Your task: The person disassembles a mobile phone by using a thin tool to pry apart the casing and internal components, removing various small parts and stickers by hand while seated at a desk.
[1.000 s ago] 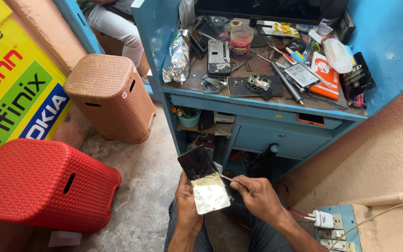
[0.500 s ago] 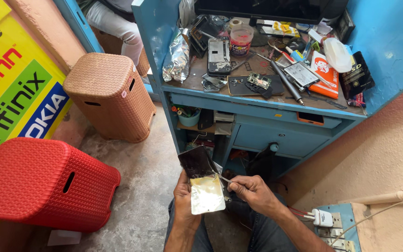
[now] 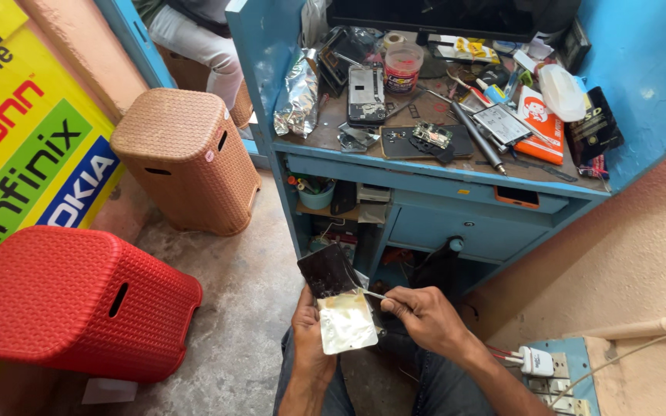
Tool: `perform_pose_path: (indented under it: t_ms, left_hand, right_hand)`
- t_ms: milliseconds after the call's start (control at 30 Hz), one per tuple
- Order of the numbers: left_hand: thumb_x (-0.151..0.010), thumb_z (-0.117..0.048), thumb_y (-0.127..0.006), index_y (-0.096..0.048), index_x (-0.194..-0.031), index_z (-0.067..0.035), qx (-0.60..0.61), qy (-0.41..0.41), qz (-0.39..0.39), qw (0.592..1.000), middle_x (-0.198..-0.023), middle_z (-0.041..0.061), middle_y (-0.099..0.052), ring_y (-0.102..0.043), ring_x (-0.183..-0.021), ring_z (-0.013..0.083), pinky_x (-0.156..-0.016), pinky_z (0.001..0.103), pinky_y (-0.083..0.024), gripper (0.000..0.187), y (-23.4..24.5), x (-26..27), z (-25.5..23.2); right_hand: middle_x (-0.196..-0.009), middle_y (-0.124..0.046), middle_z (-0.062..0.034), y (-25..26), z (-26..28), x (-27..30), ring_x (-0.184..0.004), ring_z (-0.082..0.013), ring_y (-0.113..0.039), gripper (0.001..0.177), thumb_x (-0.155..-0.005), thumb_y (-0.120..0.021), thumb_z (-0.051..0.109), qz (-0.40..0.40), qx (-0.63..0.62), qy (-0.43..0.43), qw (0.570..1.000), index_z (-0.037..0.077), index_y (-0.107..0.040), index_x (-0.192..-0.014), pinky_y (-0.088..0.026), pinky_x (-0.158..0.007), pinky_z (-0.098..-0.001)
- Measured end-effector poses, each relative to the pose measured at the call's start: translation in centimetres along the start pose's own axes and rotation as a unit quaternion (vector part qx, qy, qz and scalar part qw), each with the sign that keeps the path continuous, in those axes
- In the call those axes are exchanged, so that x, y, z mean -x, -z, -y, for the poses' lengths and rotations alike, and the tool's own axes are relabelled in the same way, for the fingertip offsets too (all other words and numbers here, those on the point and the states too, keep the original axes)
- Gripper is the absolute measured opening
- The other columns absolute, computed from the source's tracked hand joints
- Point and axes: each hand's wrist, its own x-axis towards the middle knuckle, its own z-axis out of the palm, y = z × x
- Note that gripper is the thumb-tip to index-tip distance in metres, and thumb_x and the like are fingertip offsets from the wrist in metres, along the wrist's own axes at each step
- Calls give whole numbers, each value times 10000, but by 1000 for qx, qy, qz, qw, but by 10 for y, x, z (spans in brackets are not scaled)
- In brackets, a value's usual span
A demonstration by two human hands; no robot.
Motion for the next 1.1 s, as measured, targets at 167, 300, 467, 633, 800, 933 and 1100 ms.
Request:
perform_pose_path:
  t_ms: [167,300,467,633,800,933,1100]
  left_hand:
    - [-901,55,-588,-461,-1464,-30,14,2,21,1000,-1005,162,-771,-783,-759,213,-620,338,-668,583,5,-1,0]
    - [-911,81,-591,-473,-1449,5,11,4,20,1000,-1017,158,-770,-781,-781,208,-654,338,-669,556,7,-2,2]
    - [-867,109,-577,-449,-1479,-56,-4,7,-9,1000,-994,156,-776,-777,-757,197,-647,315,-657,647,8,-3,10]
    - [-851,124,-610,-470,-1471,-46,-12,16,-15,1000,-997,159,-772,-774,-764,196,-647,318,-655,658,9,-9,16]
    - [-856,106,-641,-539,-1403,-19,-5,14,-6,1000,-1005,155,-777,-776,-783,196,-660,317,-654,570,11,-13,14]
    - [-862,116,-646,-586,-1304,7,8,-9,-4,1000,-1023,133,-777,-770,-814,185,-697,316,-650,459,8,-13,12]
    - [-860,116,-631,-614,-1262,-54,34,10,-23,999,-986,160,-770,-751,-802,222,-676,347,-631,437,15,-16,20]
  right_hand:
    - [-524,-540,-25,-12,-32,-2,-475,-92,-412,291,-965,-676,280,64,-172,-34,982,31,-795,-875,-335,-451,-304]
    - [-568,-512,-39,-15,-36,-2,-513,-94,-396,303,-1004,-667,258,91,-244,-50,964,2,-791,-898,-318,-473,-313]
    - [-671,-747,-54,-15,-3,1,-535,-113,-630,245,-949,-658,250,-5,-18,-32,999,40,-782,-923,-484,-526,-329]
    - [-677,-759,-46,-18,-10,-8,-568,-98,-642,252,-955,-651,239,13,-87,-33,996,25,-784,-943,-504,-541,-321]
    - [-627,-636,-103,-24,-37,-10,-571,-109,-497,313,-984,-675,267,44,-152,-44,986,-14,-782,-899,-417,-520,-335]
    - [-650,-668,-110,-25,-34,-15,-558,-118,-565,276,-967,-659,242,23,-113,-3,993,-6,-758,-902,-454,-531,-307]
    - [-657,-773,-123,-32,-17,-14,-552,-202,-666,240,-936,-701,301,-4,-28,-122,992,86,-802,-972,-496,-561,-368]
